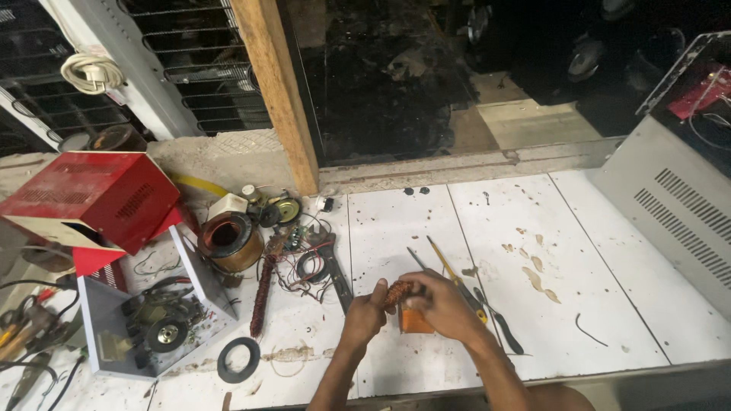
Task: The person winds copper wire around a small rectangular core by hand. They repeatedly wrap the wire, adjust the coil, and continue winding until the core is fully covered.
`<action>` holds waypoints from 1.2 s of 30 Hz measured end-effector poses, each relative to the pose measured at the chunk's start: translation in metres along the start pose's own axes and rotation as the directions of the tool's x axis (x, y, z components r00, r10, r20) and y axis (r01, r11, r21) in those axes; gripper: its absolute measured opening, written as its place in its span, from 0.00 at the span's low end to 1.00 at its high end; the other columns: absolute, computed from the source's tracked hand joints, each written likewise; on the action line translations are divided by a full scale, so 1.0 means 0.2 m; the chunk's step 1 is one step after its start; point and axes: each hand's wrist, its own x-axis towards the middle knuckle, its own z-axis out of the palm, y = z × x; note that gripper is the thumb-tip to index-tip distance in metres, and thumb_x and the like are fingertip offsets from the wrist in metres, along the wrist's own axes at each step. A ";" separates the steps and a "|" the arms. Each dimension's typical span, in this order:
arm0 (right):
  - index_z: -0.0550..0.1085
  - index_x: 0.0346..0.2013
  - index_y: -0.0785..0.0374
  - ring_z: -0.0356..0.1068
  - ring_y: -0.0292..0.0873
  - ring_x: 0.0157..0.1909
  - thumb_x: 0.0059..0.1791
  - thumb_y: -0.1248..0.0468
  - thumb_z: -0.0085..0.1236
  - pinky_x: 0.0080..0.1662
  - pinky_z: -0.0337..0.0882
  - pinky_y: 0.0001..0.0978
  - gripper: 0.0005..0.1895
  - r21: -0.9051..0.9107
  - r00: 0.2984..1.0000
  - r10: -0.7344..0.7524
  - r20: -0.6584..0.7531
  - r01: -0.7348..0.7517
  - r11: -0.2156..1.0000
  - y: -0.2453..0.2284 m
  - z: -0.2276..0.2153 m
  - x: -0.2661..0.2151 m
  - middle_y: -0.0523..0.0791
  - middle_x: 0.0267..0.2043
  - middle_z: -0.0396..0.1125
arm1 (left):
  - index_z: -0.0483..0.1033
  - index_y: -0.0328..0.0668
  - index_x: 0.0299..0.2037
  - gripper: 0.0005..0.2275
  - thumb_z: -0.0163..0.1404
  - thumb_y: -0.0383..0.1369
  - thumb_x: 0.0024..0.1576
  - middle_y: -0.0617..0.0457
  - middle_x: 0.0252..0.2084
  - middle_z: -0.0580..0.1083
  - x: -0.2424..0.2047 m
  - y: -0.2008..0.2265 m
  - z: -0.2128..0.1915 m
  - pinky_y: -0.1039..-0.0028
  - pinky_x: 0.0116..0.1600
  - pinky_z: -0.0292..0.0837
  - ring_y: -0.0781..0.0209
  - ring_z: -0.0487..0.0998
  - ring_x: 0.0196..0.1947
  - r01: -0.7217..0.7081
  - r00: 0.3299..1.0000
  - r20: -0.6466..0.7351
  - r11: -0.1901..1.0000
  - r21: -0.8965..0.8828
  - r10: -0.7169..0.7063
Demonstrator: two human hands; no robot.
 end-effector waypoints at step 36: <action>0.74 0.59 0.62 0.68 0.48 0.63 0.44 0.72 0.47 0.64 0.68 0.42 0.28 0.735 0.919 0.371 -0.135 -0.159 0.659 0.19 0.11 -0.12 0.50 0.60 0.71 | 0.74 0.36 0.57 0.16 0.36 0.31 0.66 0.54 0.27 0.64 0.17 -0.26 0.05 0.74 0.37 0.56 0.65 0.61 0.28 -0.134 0.896 0.375 0.951 -0.278 0.236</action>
